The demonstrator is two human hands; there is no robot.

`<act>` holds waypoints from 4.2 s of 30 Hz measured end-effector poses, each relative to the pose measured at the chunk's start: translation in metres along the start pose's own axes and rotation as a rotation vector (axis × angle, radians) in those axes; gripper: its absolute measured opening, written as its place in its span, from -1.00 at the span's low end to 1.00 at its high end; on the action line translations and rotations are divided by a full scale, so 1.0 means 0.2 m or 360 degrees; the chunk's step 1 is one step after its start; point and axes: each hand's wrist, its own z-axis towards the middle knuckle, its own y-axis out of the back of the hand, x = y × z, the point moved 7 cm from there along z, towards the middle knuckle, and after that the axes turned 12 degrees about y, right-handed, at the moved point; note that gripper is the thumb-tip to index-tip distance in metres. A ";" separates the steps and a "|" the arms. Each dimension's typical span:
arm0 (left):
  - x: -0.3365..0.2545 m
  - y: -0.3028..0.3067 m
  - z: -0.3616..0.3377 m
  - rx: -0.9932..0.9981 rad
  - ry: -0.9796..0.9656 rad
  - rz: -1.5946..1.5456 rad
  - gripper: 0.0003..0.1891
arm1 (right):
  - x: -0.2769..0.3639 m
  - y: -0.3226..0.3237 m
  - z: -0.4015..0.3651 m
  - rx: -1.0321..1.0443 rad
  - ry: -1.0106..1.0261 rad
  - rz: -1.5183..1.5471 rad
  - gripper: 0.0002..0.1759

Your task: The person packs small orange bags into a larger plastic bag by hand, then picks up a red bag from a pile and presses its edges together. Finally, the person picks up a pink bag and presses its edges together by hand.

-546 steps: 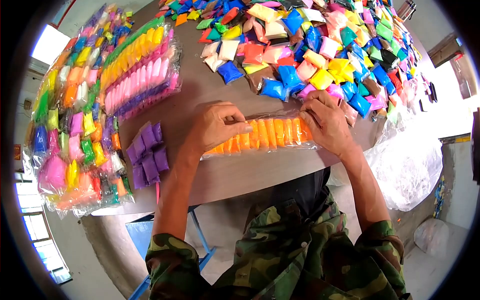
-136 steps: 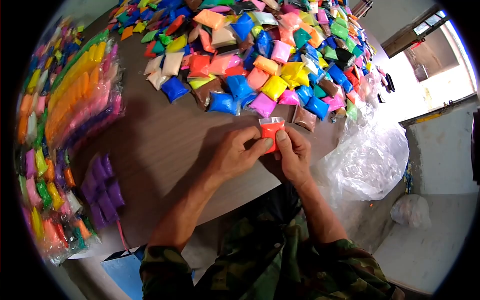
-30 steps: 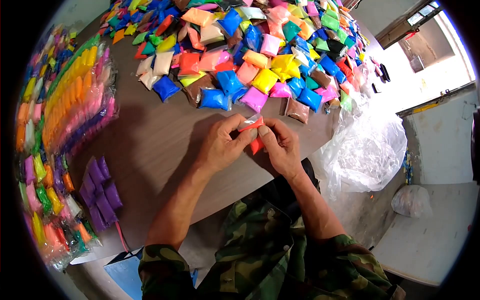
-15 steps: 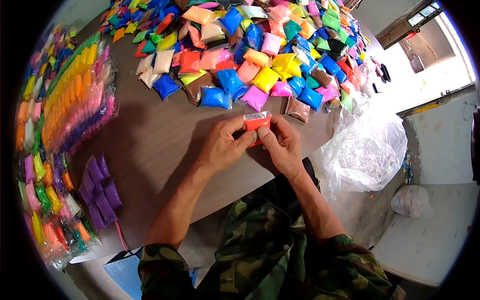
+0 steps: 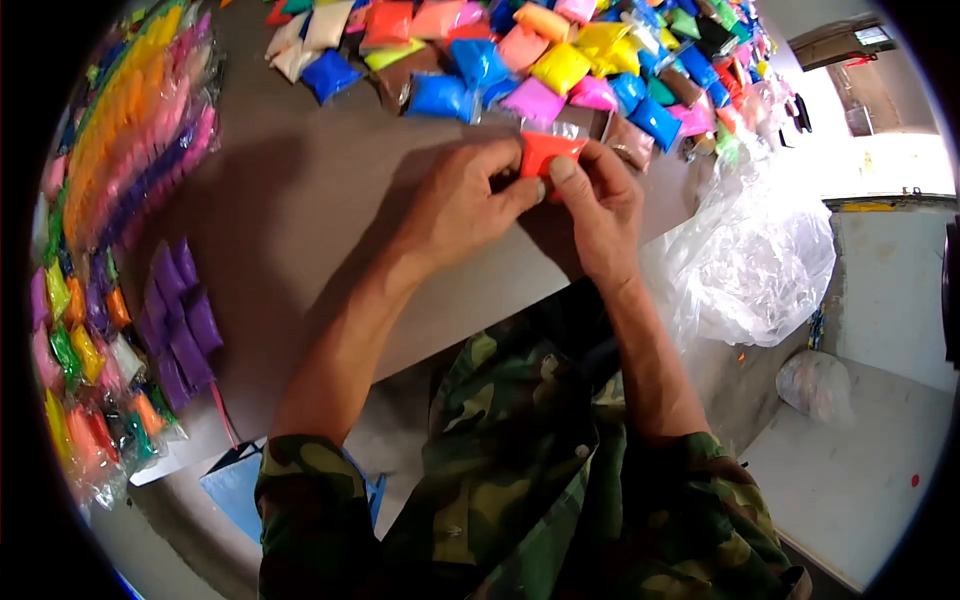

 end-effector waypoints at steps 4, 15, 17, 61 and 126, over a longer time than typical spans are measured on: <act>0.01 0.01 0.00 0.0014 0.0019 0.0001 -0.75 | -0.01 0.00 0.01 0.0091 0.0003 -0.0049 -0.71; 0.01 -0.02 0.01 0.0120 0.0053 -0.0217 -0.76 | -0.04 0.07 0.02 -0.0032 0.0085 0.0016 -0.66; 0.00 -0.01 0.00 0.0124 0.0039 -0.0239 -0.78 | -0.03 0.06 0.01 -0.0014 0.0064 0.0006 -0.65; -0.05 0.01 -0.02 0.0092 0.0171 -0.0243 -0.74 | 0.01 0.03 -0.01 0.0014 0.0122 -0.0309 -0.78; 0.00 0.04 0.04 -0.0155 -0.0092 -0.0404 -0.66 | -0.01 0.02 0.01 -0.0109 -0.0010 -0.0314 -0.72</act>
